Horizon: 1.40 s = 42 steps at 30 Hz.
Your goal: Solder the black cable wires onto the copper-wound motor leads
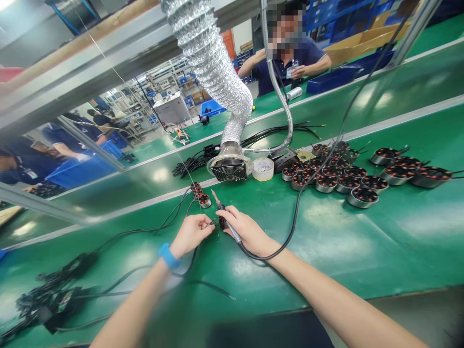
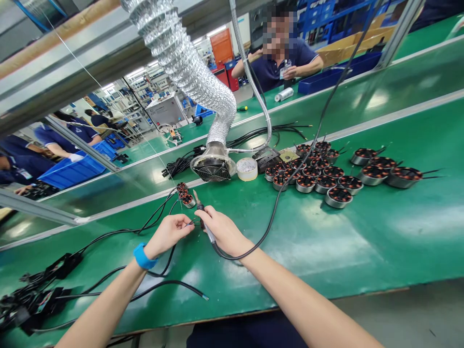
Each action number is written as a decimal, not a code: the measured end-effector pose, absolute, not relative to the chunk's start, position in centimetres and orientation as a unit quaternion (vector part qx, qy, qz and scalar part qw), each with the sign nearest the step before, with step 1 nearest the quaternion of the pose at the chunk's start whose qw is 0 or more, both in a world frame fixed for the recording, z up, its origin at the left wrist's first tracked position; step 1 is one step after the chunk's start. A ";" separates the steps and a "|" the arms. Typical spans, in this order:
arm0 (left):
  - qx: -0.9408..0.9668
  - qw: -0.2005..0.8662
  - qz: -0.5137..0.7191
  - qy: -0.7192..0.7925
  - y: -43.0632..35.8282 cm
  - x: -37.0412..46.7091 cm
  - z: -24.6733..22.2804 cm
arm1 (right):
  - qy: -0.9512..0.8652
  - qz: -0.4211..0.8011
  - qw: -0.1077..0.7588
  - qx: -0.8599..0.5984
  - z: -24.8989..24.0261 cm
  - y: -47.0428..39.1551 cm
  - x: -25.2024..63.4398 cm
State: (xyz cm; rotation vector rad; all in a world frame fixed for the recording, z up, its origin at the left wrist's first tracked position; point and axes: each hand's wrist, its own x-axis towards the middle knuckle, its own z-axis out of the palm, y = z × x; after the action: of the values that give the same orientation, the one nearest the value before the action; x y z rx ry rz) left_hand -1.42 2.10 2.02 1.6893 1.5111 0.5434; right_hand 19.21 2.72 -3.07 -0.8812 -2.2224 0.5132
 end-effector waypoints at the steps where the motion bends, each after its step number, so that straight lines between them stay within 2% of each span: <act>1: 0.653 0.424 0.220 0.588 2.2 -1.6 2.1 | -0.850 0.207 0.351 -0.335 -3.2 2.8 19.2; 6: 0.567 0.565 0.223 0.556 2.8 -2.6 1.8 | -0.811 0.284 0.426 -0.285 -4.7 3.1 18.8; 10: 0.479 0.635 0.244 0.555 3.4 -3.2 1.1 | -0.795 0.301 0.446 -0.279 -5.6 3.3 18.0; 21: 0.411 0.561 0.381 0.610 6.0 -2.3 -0.1 | -0.791 0.231 0.447 -0.347 -5.0 2.8 18.0; 36: 0.409 0.638 0.332 0.562 6.4 -1.6 -0.9 | -0.761 0.266 0.477 -0.351 -5.6 3.2 17.9; 42: 0.438 0.629 0.308 0.564 7.8 -2.3 -1.4 | -0.736 0.350 0.480 -0.325 -6.3 3.6 17.5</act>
State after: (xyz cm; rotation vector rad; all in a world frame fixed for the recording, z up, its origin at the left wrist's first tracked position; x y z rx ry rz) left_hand -2.31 7.76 -1.36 1.0024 1.2926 0.7052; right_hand 17.51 3.55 -6.27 -0.7929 -1.7951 0.8535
